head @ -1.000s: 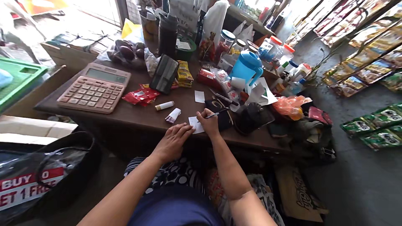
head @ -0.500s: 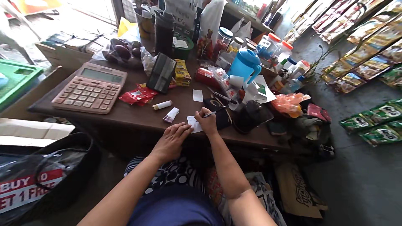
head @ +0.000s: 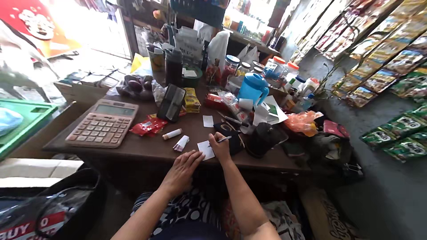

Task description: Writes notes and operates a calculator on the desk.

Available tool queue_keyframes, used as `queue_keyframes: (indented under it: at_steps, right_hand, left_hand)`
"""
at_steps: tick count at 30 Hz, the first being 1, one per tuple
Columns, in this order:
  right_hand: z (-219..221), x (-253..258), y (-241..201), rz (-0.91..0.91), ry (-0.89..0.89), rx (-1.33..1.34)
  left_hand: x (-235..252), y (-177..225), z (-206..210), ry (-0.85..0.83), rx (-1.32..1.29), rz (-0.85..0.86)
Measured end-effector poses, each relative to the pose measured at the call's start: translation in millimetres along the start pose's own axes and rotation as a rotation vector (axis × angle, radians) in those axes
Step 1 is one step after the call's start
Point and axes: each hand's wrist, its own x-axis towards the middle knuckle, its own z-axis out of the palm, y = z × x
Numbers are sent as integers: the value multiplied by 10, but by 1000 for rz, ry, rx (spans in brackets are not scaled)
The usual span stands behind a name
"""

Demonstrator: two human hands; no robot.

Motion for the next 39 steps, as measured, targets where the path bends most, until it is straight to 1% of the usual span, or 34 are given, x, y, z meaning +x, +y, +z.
queue_keyframes:
  at_steps: [4,9,16,21,39]
  right_hand:
    - [-3,-21,17,8,-6,30]
    - [-2,-23,21,-5,-11,-10]
    - [-2,-33,-21,12,-15,-26]
    - [-10,-29,-9,-18,-29,-59]
    - [-12,-34,-19,5,-29,-33]
  left_hand:
    - [-15,13,0,14,-3,13]
    - [4,31,-39,-25,-20,-10]
    - [-7,4,-5,-21,-6,-19]
    - [7,23,-44,-36,-35,-23]
    - [13,33,-9,4,-6,-26]
